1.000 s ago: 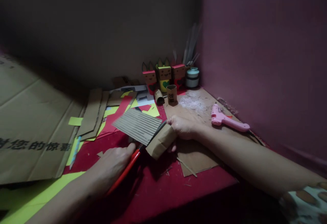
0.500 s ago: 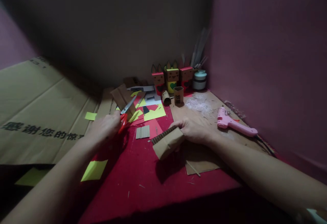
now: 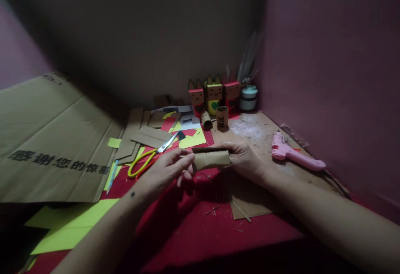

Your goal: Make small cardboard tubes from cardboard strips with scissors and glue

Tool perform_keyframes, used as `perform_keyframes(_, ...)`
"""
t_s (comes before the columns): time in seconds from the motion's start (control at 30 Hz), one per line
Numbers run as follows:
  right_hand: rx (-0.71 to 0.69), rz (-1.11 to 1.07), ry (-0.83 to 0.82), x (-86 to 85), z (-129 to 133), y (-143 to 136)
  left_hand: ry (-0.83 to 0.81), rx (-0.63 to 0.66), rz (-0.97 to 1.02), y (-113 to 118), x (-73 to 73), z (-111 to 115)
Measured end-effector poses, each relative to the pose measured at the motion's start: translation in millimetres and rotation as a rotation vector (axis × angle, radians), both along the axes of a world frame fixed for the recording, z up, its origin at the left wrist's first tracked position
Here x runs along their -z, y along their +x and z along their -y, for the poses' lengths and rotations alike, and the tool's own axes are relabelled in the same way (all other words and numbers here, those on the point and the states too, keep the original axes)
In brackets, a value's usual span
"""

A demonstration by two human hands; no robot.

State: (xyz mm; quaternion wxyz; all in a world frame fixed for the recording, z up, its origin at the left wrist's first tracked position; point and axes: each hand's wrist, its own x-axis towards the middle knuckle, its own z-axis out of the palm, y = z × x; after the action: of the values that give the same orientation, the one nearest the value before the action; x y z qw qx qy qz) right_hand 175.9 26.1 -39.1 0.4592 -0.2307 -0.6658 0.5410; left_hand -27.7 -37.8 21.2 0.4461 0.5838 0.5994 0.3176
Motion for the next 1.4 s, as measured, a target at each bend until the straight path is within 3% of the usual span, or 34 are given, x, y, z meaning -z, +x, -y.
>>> perform_keyframes(0.07,0.071,0.014,0.187,2.6,0,2,0.012,-0.072,0.184,14,6.6,-3)
perform_keyframes(0.17,0.146,0.046,0.364,7.2,-3,5,0.067,-0.149,0.271,20,10.8,-11)
perform_keyframes(0.27,0.208,0.070,0.472,8.6,-6,7,0.095,-0.147,0.305,19,10.4,-18)
perform_keyframes(0.43,0.258,0.158,0.567,4.1,-6,10,0.018,-0.107,0.574,22,14.8,-24)
perform_keyframes(0.6,0.128,0.226,0.446,0.2,0,8,0.039,-0.180,0.643,28,24.3,-25)
perform_keyframes(0.83,0.094,0.167,0.021,-9.2,0,3,0.237,-0.221,0.552,31,33.0,-16)
perform_keyframes(1.07,-0.165,-0.097,-0.309,-9.0,-8,7,0.334,-0.276,0.540,28,35.4,-12)
perform_keyframes(1.13,-0.211,-0.098,-0.348,-7.4,-8,7,0.358,-0.269,0.528,29,36.0,-12)
perform_keyframes(1.27,-0.151,0.058,-0.337,-6.0,-2,5,0.333,-0.216,0.531,32,36.0,-10)
perform_keyframes(1.4,-0.148,-0.027,-0.376,-6.6,-1,3,0.327,-0.195,0.581,33,35.6,-10)
